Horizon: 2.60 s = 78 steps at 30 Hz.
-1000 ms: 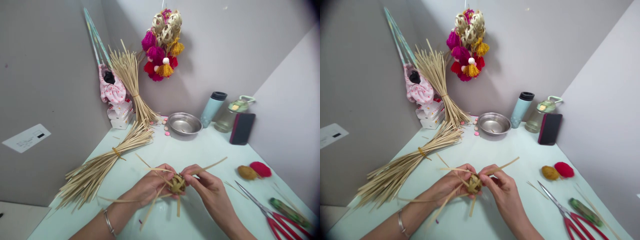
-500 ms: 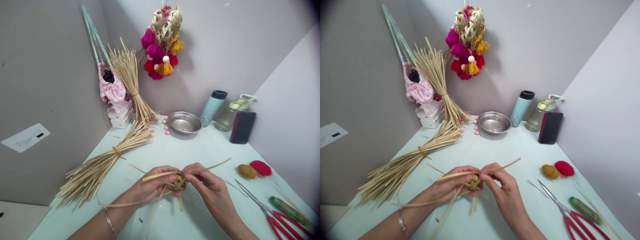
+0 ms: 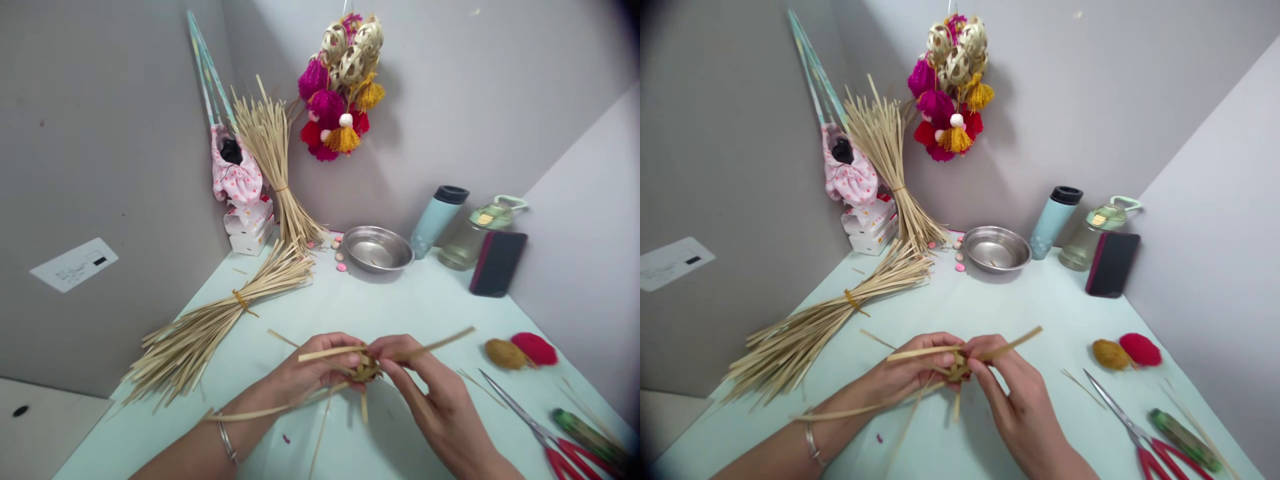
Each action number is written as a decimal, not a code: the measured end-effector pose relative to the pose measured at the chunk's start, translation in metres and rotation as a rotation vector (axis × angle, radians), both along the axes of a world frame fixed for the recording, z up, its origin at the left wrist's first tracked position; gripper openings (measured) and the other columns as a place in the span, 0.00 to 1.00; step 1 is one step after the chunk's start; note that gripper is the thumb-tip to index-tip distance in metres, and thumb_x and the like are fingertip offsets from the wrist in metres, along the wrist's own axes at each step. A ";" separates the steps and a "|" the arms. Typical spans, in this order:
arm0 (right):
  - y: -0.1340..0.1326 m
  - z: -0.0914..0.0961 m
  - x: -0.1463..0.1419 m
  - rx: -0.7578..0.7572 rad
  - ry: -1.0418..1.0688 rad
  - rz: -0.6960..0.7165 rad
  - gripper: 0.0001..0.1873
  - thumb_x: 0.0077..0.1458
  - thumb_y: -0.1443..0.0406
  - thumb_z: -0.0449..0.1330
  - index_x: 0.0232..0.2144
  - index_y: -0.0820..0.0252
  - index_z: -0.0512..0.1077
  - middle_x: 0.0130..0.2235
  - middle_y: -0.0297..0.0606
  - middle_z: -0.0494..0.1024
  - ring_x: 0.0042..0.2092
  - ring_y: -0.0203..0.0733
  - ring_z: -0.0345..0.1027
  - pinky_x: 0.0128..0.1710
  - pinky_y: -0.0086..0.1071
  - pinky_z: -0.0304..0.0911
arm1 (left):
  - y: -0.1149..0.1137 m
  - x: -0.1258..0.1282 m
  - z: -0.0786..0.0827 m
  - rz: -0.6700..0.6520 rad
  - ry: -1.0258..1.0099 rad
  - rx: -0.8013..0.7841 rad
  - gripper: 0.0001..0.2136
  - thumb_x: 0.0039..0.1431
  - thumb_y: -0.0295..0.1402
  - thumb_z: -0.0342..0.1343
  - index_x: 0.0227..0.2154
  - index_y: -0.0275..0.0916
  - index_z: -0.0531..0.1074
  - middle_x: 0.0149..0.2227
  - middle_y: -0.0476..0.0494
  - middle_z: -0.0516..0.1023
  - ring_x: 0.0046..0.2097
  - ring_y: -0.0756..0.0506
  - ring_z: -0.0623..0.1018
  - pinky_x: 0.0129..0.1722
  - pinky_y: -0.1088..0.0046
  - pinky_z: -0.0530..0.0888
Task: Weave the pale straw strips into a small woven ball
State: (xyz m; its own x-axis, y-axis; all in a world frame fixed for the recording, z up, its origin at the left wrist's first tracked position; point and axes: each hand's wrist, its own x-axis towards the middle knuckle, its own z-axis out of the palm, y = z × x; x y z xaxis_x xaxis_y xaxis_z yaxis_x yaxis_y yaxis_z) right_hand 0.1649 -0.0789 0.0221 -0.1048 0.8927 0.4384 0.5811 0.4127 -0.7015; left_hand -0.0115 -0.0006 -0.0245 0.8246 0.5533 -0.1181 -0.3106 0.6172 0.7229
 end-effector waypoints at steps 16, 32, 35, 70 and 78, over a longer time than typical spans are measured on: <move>0.009 -0.002 0.000 -0.531 0.556 -0.125 0.14 0.54 0.54 0.64 0.27 0.58 0.71 0.43 0.39 0.78 0.43 0.45 0.72 0.43 0.33 0.66 | 0.002 -0.003 0.013 0.018 0.078 0.173 0.19 0.49 0.35 0.67 0.44 0.39 0.69 0.40 0.41 0.78 0.46 0.43 0.77 0.49 0.64 0.68; 0.001 -0.006 -0.010 -0.383 0.440 -0.120 0.10 0.58 0.57 0.61 0.29 0.56 0.72 0.33 0.35 0.75 0.36 0.41 0.69 0.35 0.31 0.66 | 0.003 -0.009 0.021 -0.119 0.209 0.155 0.21 0.47 0.35 0.68 0.41 0.41 0.65 0.43 0.42 0.75 0.38 0.47 0.77 0.37 0.65 0.76; 0.001 -0.006 -0.012 -0.374 0.421 -0.126 0.11 0.58 0.57 0.61 0.29 0.57 0.72 0.35 0.36 0.76 0.36 0.42 0.70 0.36 0.31 0.66 | 0.001 -0.007 0.018 -0.100 0.212 0.161 0.22 0.45 0.33 0.69 0.39 0.41 0.64 0.41 0.45 0.75 0.34 0.50 0.75 0.36 0.67 0.74; -0.003 0.011 0.000 -0.860 1.001 0.242 0.17 0.56 0.57 0.63 0.23 0.63 0.70 0.20 0.30 0.68 0.20 0.29 0.56 0.22 0.25 0.50 | -0.008 -0.009 0.025 0.428 0.404 0.606 0.19 0.50 0.34 0.66 0.45 0.40 0.71 0.50 0.40 0.77 0.46 0.44 0.79 0.48 0.68 0.73; -0.002 0.005 -0.003 -0.930 0.820 0.339 0.18 0.55 0.54 0.63 0.23 0.62 0.69 0.21 0.31 0.68 0.21 0.30 0.58 0.23 0.26 0.52 | -0.009 -0.007 0.026 0.402 0.361 0.610 0.20 0.50 0.35 0.67 0.45 0.40 0.70 0.51 0.39 0.77 0.46 0.43 0.79 0.47 0.68 0.74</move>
State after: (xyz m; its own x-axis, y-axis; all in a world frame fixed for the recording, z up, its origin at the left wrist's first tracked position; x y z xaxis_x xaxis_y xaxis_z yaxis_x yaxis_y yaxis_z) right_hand 0.1615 -0.0814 0.0269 -0.3823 0.8780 -0.2880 -0.1919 -0.3803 -0.9047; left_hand -0.0189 -0.0093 0.0010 0.5181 0.8517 0.0788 -0.1076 -0.0264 0.9938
